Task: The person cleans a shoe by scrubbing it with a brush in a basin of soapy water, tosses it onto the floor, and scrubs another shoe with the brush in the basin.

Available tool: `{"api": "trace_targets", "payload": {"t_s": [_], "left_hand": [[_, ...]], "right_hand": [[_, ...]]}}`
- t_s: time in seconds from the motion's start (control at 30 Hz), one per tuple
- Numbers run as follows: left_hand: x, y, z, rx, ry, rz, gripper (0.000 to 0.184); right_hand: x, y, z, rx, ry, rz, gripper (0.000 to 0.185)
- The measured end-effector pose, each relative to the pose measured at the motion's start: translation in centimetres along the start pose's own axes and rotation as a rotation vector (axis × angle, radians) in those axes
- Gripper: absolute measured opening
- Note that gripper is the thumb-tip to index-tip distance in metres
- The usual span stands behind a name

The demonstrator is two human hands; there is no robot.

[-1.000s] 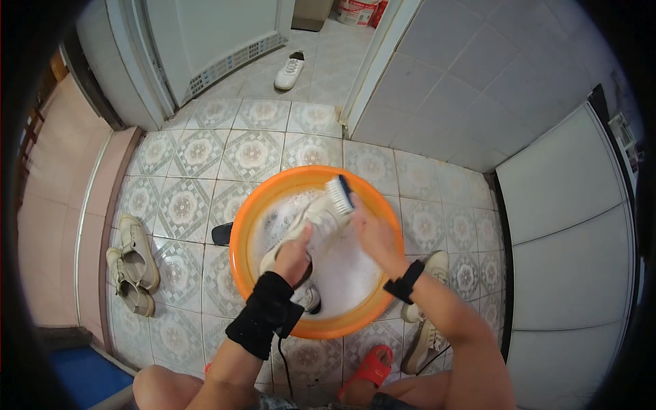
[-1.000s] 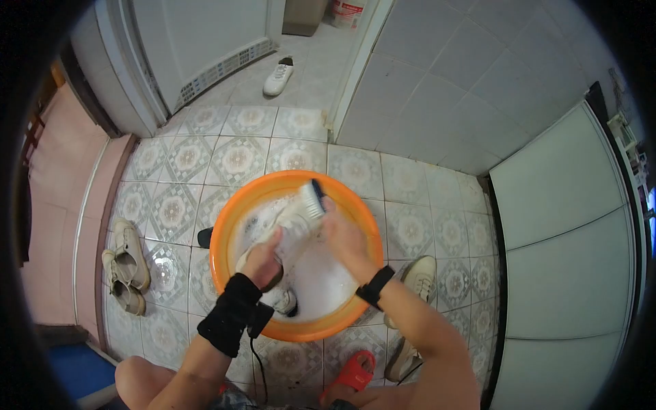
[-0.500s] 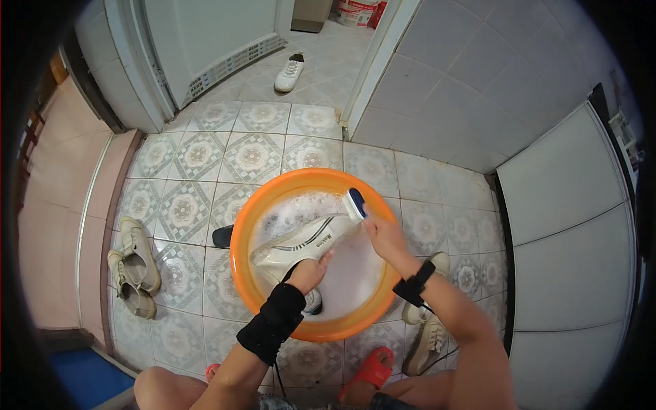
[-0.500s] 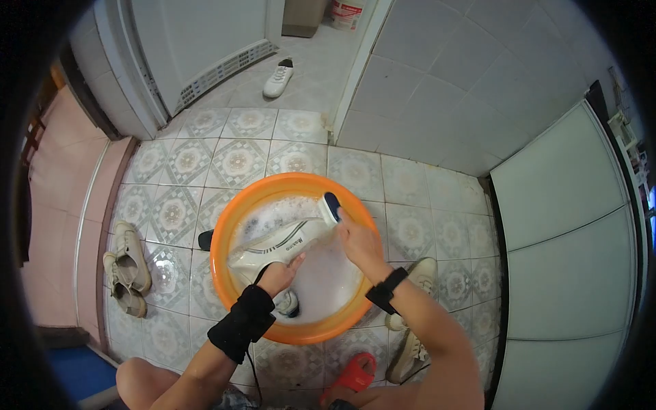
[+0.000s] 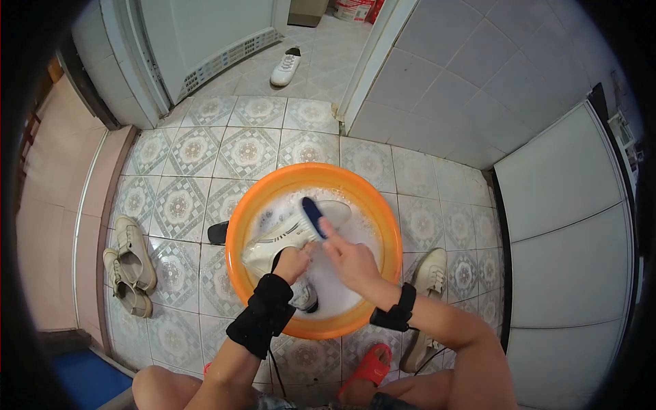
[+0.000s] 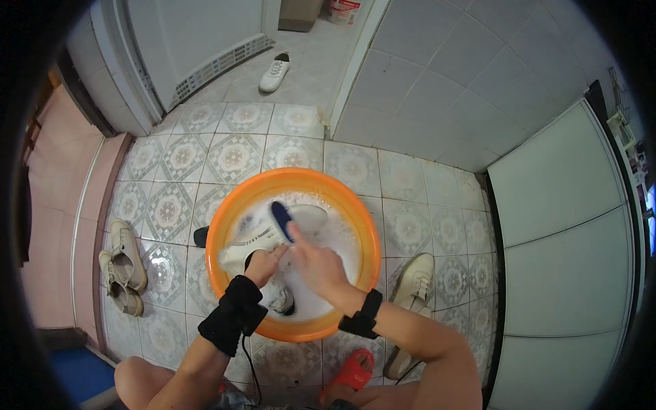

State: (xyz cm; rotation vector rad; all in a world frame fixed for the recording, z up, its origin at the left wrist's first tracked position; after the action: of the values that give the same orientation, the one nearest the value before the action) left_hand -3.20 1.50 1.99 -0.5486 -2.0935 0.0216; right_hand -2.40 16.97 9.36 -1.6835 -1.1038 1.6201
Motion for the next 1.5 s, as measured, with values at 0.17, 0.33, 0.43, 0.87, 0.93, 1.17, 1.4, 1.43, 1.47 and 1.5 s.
{"api": "trace_targets", "payload": {"t_s": [0.17,0.33,0.43,0.87,0.93,1.17,1.4,1.43,1.47,1.5], "left_hand": [[0.9,-0.3,-1.0,0.104,0.148,-0.084,0.046],[-1.0,0.7,0.7,0.123,0.384,-0.016,0.042],[0.4,0.2,-0.2,0.1,0.303,-0.054,0.04],[3.9,0.5,-1.2,-0.206,0.176,-1.357,0.037],[4.0,0.5,-1.6,-0.299,0.142,-1.378,0.041],[3.9,-1.2,-1.5,-0.347,0.188,-1.529,0.042],[3.0,-1.6,-0.7,-0.326,0.254,-1.482,0.046],[3.6,-1.9,-1.3,-0.352,0.246,-1.485,0.041],[4.5,-2.1,-2.1,-0.327,0.224,-1.499,0.042],[5.2,-2.1,-2.6,-0.303,0.206,-1.508,0.042]], "right_hand": [[5.2,-1.6,2.7,0.052,0.097,-0.103,0.043],[0.8,-0.8,0.9,-0.048,0.01,0.033,0.043],[-0.7,-1.6,0.5,-0.081,-0.042,-0.077,0.042],[4.3,-1.1,2.5,0.133,-0.059,-0.057,0.044],[5.3,-2.2,3.0,0.203,-0.016,-0.041,0.046],[0.0,-1.8,0.9,-0.013,-0.059,-0.134,0.044],[-3.9,-1.3,-1.6,0.071,-0.165,0.008,0.048],[-4.6,-1.4,-1.8,0.039,-0.186,0.016,0.048],[-4.1,-1.6,-0.8,0.025,-0.193,-0.065,0.048],[-2.3,-1.0,0.2,0.03,-0.192,-0.064,0.048]]}}
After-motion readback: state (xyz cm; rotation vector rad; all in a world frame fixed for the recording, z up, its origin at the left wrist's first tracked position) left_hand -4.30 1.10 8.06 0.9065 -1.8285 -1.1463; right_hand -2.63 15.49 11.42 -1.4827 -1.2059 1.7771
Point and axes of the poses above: each hand's wrist, its own z-axis towards the middle knuckle, its own y-axis out of the palm, x = y × z, the point moved 2 cm from there along z, towards the middle knuckle, and after that the axes turned 2 degrees about -x, right-handed, at the moved point
